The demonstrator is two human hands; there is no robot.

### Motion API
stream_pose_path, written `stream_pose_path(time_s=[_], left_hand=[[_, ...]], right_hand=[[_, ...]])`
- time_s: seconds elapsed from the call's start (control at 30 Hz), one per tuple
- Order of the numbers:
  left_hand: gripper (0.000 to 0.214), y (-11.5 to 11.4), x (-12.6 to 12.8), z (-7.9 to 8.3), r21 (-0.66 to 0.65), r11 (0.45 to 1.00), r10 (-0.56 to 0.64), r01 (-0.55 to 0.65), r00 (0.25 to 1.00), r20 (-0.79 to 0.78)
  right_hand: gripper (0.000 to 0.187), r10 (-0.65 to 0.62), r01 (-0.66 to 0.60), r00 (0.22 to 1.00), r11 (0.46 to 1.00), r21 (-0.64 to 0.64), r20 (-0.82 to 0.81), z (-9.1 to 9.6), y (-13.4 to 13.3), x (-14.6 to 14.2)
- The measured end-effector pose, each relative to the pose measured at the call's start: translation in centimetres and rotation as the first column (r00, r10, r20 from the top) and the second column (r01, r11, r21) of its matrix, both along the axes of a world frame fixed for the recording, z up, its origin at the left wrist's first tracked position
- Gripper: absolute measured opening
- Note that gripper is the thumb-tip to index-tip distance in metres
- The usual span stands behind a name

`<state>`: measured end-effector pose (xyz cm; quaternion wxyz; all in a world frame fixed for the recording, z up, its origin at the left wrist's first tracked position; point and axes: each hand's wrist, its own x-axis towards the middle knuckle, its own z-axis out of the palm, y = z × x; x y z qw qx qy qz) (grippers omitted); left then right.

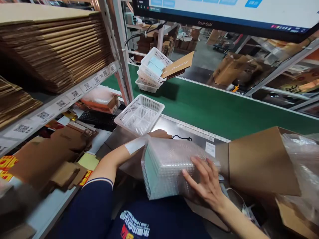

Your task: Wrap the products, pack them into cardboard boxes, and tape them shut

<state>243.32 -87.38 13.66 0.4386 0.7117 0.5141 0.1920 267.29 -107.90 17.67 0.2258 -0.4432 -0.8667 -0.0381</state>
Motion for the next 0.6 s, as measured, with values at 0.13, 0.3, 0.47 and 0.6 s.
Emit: stream_pose_path(time_s=[0.13,0.3,0.47,0.6], left_hand=[[0.021,2.1,1.3,-0.5,0.056,0.945,-0.298,0.321,0.921,-0.253],[0.025,2.7,1.8,-0.3,0.081,0.73,-0.49,0.679,0.602,-0.631],[0.036,2.5,1.0,0.5,0.035,0.573,-0.551,0.818,0.416,-0.723],[0.035,3.0,0.6,0.9,-0.011,0.589,-0.627,0.808,0.448,-0.638]], right_hand=[[0.094,0.026,-0.031,0.998,0.995,0.098,0.054,1.9,-2.6,-1.4],[0.108,0.026,-0.021,0.984,0.999,-0.029,0.175,3.5,-3.4,-2.9],[0.123,0.057,0.004,0.979,0.954,-0.299,0.198,2.9,0.8,-2.5],[0.123,0.08,0.028,0.971,0.896,-0.444,0.224,3.5,3.3,-0.7]])
